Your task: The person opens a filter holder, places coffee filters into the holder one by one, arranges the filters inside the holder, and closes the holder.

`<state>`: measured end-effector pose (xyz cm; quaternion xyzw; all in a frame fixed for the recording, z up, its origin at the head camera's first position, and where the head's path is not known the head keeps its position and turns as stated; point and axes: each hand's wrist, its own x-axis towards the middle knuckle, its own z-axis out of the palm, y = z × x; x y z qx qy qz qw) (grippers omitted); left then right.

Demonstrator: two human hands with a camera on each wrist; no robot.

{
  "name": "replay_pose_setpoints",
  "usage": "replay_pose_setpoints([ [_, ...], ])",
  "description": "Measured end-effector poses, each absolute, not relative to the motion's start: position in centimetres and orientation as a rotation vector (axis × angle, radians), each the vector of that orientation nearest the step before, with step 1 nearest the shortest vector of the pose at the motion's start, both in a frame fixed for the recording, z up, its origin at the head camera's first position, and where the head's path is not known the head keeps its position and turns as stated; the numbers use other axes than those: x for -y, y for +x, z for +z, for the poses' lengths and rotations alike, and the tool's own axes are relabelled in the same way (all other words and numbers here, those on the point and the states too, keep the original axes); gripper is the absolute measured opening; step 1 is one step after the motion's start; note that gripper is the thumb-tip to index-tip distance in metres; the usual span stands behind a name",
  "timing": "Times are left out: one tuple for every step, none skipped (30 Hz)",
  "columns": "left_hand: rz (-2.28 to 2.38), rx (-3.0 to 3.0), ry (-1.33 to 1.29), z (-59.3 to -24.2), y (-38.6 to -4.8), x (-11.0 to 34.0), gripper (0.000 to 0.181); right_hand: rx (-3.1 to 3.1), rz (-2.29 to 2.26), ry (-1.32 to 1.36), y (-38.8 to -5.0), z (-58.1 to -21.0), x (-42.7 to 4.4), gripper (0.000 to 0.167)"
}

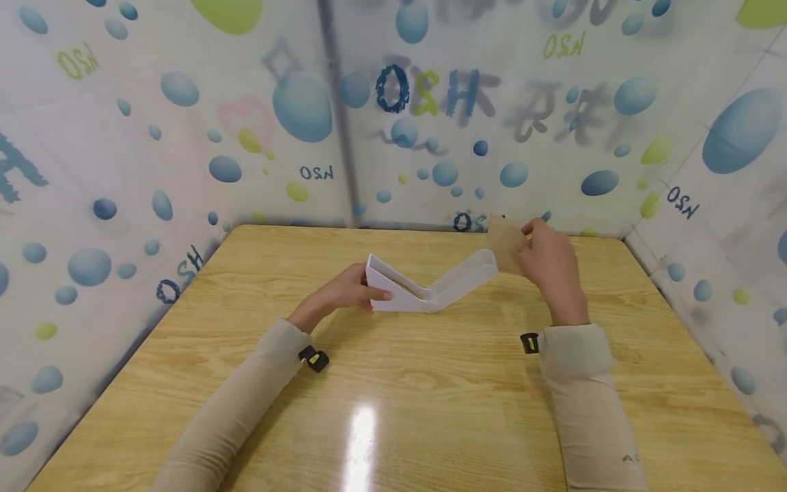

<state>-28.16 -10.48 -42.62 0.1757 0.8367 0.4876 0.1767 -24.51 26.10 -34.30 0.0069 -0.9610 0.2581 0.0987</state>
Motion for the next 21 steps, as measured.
replay_pose_setpoints([
  [1.381,-2.369,0.494,-42.6,-28.1,10.5,0.04,2.842,0.76,0.023,-24.5,-34.3,-26.0,0.041],
  [1.382,-2.369,0.493,-42.6,-28.1,10.5,0.04,2.842,0.761,0.021,-24.5,-34.3,-25.9,0.04],
  [1.381,-2.369,0.491,-42.6,-28.1,10.5,0.039,2.842,0.761,0.021,-24.5,-34.3,-25.8,0.039],
  [1.382,-2.368,0.49,-42.6,-28.1,10.5,0.039,2.844,0.764,0.021,-24.5,-34.3,-25.7,0.039],
  [1.382,-2.367,0.491,-42.6,-28.1,10.5,0.039,2.845,0.767,0.02,-24.5,-34.4,-25.7,0.038],
  [1.381,-2.366,0.492,-42.6,-28.1,10.5,0.039,2.847,0.77,0.019,-24.4,-34.4,-25.6,0.038],
  [1.381,-2.367,0.492,-42.6,-28.1,10.5,0.039,2.845,0.771,0.022,-24.4,-34.5,-25.5,0.037],
  [1.381,-2.367,0.491,-42.6,-28.1,10.5,0.039,2.844,0.771,0.025,-24.4,-34.5,-25.5,0.037],
  [1.38,-2.366,0.491,-42.6,-28.1,10.5,0.039,2.843,0.773,0.03,-24.4,-34.5,-25.4,0.036],
  [1.38,-2.365,0.49,-42.6,-28.1,10.5,0.039,2.843,0.773,0.034,-24.4,-34.5,-25.3,0.036],
  [1.38,-2.365,0.491,-42.6,-28.1,10.5,0.039,2.843,0.773,0.038,-24.4,-34.5,-25.3,0.036],
  [1.38,-2.364,0.492,-42.6,-28.1,10.5,0.039,2.843,0.774,0.041,-24.4,-34.5,-25.3,0.036],
  [1.381,-2.363,0.494,-42.6,-28.1,10.5,0.04,2.842,0.773,0.044,-24.4,-34.5,-25.2,0.036],
  [1.382,-2.361,0.496,-42.5,-28.1,10.5,0.04,2.843,0.771,0.048,-24.4,-34.5,-25.2,0.036],
  [1.383,-2.359,0.497,-42.6,-28.1,10.5,0.04,2.844,0.771,0.05,-24.4,-34.5,-25.2,0.036],
  [1.385,-2.357,0.501,-42.6,-28.1,10.5,0.04,2.843,0.771,0.054,-24.4,-34.6,-25.1,0.036],
  [1.386,-2.356,0.505,-42.6,-28.1,10.5,0.041,2.846,0.771,0.056,-24.4,-34.6,-25.1,0.036],
  [1.387,-2.355,0.508,-42.6,-28.1,10.5,0.041,2.847,0.773,0.059,-24.4,-34.6,-25.0,0.036],
  [1.388,-2.355,0.51,-42.6,-28.1,10.5,0.041,2.846,0.775,0.062,-24.4,-34.6,-25.0,0.036],
  [1.389,-2.354,0.511,-42.6,-28.1,10.5,0.041,2.845,0.776,0.066,-24.4,-34.6,-24.9,0.035],
  [1.389,-2.354,0.512,-42.6,-28.1,10.6,0.041,2.845,0.778,0.067,-24.4,-34.7,-24.9,0.036],
])
